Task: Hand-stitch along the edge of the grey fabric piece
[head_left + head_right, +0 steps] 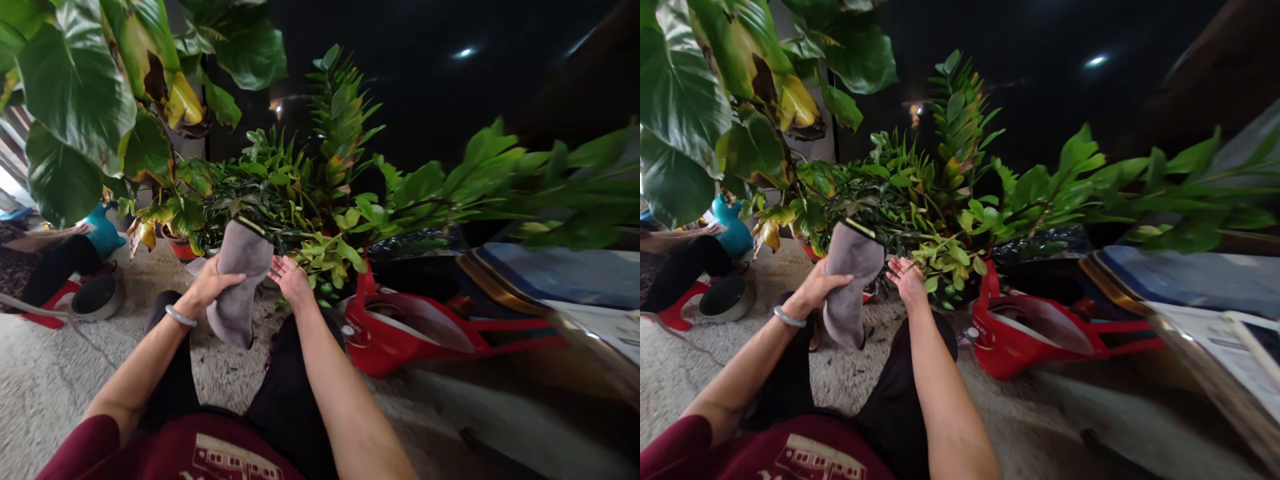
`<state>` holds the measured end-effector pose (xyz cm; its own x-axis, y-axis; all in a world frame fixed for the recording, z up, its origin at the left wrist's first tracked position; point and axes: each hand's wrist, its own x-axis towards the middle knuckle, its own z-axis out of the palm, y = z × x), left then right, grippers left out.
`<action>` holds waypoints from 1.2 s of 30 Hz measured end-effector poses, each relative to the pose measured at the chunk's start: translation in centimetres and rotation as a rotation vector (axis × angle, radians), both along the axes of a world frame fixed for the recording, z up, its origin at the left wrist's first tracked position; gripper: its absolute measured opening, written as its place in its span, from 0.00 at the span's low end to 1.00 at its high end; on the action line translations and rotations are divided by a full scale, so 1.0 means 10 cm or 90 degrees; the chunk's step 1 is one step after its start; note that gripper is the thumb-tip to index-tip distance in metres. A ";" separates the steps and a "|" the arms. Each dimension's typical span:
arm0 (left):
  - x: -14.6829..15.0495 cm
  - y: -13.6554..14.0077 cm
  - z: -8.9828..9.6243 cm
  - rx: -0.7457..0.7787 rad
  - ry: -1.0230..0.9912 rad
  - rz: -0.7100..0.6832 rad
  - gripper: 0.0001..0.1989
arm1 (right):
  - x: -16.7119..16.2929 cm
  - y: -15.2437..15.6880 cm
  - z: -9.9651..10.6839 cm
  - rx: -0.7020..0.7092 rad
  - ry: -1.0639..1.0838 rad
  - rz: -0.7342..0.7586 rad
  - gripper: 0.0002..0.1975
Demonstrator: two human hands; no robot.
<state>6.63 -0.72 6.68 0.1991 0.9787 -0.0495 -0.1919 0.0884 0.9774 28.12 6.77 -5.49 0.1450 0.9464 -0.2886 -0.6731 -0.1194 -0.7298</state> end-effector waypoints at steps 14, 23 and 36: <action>0.05 -0.27 -0.24 -0.179 -0.024 0.014 0.24 | 0.02 0.01 0.00 -0.017 -0.001 -0.018 0.07; -0.03 0.34 0.08 -0.026 -0.024 0.102 0.24 | 0.00 0.01 -0.02 -0.033 0.001 0.013 0.05; -0.01 0.33 0.18 0.016 -0.052 0.078 0.27 | -0.04 -0.03 0.02 -0.089 -0.009 0.007 0.05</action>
